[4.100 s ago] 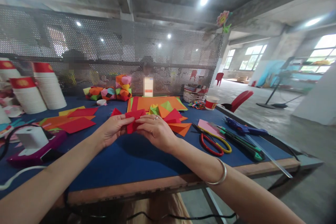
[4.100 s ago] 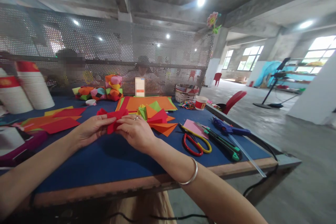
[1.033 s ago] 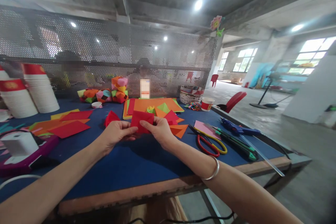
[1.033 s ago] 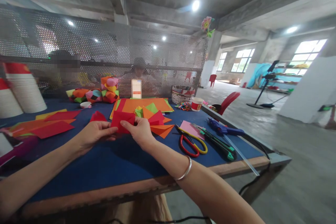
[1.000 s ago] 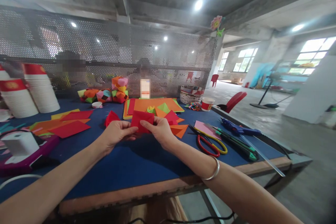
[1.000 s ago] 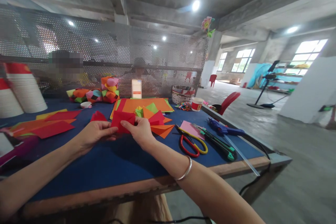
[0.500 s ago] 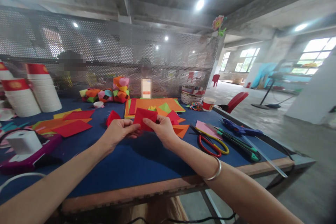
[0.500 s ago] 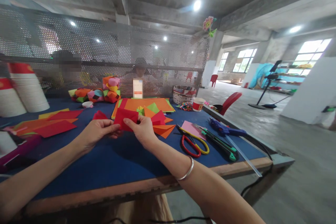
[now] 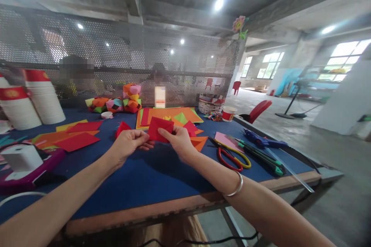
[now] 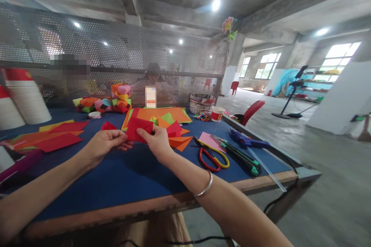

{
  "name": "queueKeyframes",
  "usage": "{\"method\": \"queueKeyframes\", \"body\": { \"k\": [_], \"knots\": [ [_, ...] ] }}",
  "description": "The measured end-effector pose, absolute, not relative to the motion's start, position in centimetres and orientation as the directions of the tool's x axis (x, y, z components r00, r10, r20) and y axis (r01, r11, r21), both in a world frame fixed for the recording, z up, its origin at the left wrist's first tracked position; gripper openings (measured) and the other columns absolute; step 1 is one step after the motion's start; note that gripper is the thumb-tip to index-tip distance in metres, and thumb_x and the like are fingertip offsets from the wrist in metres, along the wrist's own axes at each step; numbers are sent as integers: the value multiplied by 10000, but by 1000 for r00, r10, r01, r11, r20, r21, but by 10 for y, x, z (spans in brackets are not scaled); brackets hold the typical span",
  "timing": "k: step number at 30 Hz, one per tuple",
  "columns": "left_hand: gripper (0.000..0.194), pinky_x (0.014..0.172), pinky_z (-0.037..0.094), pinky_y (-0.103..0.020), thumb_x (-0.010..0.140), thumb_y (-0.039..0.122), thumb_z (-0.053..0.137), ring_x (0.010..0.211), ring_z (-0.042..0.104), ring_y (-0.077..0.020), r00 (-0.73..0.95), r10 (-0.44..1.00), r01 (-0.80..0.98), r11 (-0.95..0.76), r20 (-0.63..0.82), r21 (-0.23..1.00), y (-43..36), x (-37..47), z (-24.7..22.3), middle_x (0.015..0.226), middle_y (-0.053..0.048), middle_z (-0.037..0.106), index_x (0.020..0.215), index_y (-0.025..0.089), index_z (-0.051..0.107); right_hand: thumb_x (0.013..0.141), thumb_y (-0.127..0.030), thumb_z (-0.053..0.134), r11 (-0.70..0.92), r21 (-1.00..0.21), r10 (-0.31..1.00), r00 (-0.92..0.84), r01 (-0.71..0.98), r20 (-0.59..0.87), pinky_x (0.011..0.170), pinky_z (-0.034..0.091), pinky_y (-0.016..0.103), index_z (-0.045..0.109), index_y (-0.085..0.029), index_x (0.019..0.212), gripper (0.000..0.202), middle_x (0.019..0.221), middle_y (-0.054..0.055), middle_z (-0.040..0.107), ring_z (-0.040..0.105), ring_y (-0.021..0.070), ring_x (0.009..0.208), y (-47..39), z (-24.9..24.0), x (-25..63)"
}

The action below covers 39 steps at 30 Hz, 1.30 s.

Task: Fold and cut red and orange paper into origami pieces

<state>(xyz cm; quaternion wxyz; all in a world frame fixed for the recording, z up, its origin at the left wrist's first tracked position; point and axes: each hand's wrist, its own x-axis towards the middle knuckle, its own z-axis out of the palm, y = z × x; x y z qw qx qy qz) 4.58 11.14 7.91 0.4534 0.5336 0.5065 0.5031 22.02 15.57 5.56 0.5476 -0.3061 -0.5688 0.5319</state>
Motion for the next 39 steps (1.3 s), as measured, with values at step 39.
{"method": "queueKeyframes", "body": {
  "k": [39],
  "knots": [
    [481, 549, 542, -237, 337, 420, 1020, 673, 629, -147, -128, 992, -44, -18, 12, 999, 106, 49, 90, 724, -16, 706, 655, 177, 752, 677, -537, 869, 234, -939, 904, -298, -251, 305, 871, 586, 353, 732, -194, 939, 452, 1006, 69, 796, 740, 241, 958, 151, 55, 220]
  ]
}}
